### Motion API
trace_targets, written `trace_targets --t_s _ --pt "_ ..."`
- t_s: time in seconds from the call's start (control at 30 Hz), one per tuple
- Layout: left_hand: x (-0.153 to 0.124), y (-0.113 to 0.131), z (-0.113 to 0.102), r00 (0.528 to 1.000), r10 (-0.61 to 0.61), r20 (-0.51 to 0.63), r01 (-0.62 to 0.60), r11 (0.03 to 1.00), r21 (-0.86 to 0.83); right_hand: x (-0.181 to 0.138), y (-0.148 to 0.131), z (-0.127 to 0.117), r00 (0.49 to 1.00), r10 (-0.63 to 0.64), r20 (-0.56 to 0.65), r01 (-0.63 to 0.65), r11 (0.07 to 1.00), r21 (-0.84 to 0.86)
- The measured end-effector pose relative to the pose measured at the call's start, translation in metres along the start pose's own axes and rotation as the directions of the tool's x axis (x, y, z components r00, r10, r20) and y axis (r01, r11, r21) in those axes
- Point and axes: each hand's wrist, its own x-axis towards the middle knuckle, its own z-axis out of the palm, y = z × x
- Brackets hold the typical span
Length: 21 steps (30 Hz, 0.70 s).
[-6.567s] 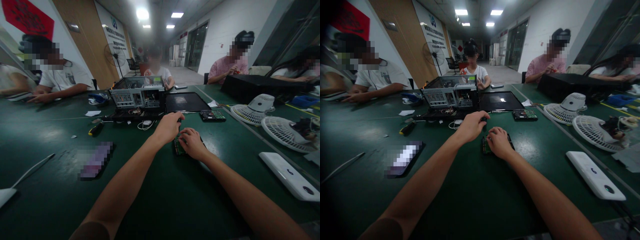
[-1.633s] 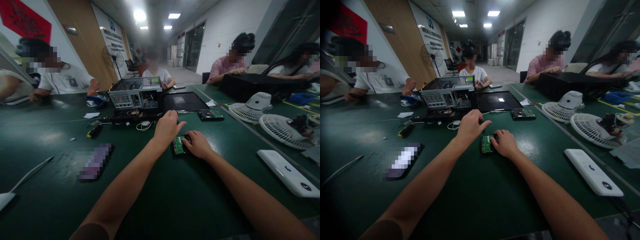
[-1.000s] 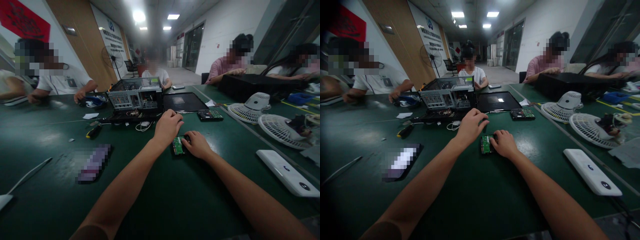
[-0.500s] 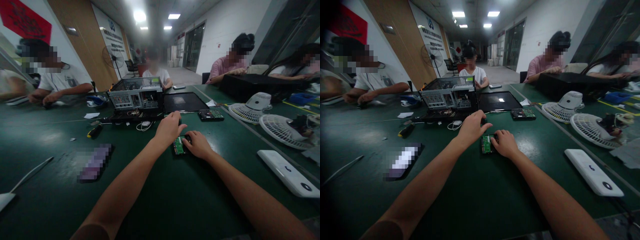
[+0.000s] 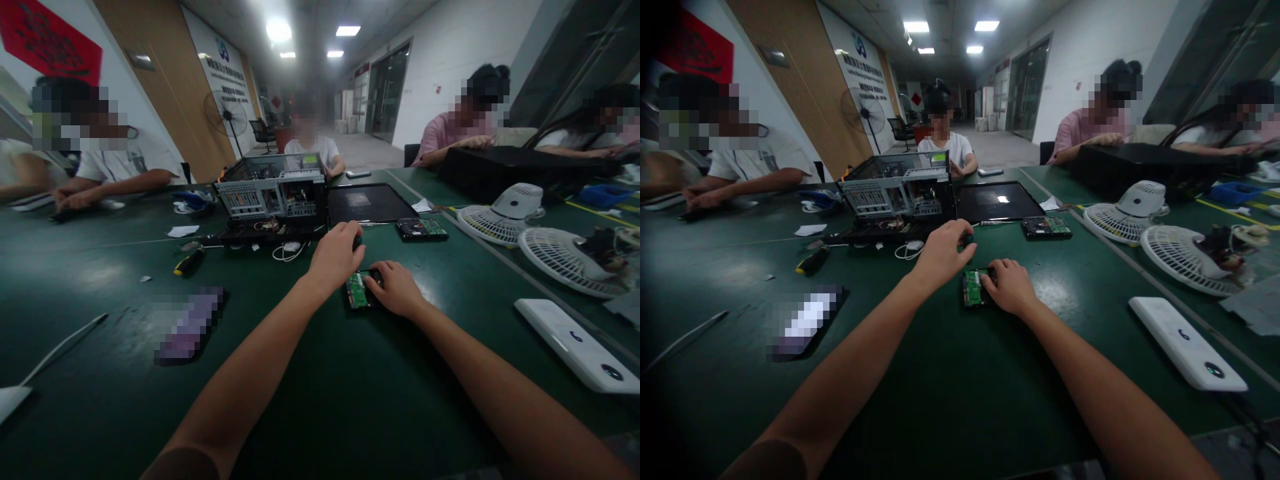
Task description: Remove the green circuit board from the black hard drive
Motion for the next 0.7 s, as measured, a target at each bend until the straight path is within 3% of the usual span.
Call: trace_targets --t_s 0.2,0.43,0.7 --pt "-0.0019 -0.0015 0.0015 0.999 0.013 -0.037 -0.01 0.996 0.093 -0.0002 0.0008 0.0008 1.0 -0.01 -0.01 0.01 1.0 0.002" --pt "-0.0009 0.0008 0.001 1.0 0.006 0.012 -0.007 0.994 0.107 -0.0002 0.0012 0.0017 1.0 -0.012 -0.012 0.012 1.0 -0.005" --pt "-0.0008 0.0015 0.0034 0.995 -0.085 -0.05 0.089 0.993 0.072 -0.0008 0.0006 0.0007 1.0 -0.018 -0.019 0.018 1.0 -0.01"
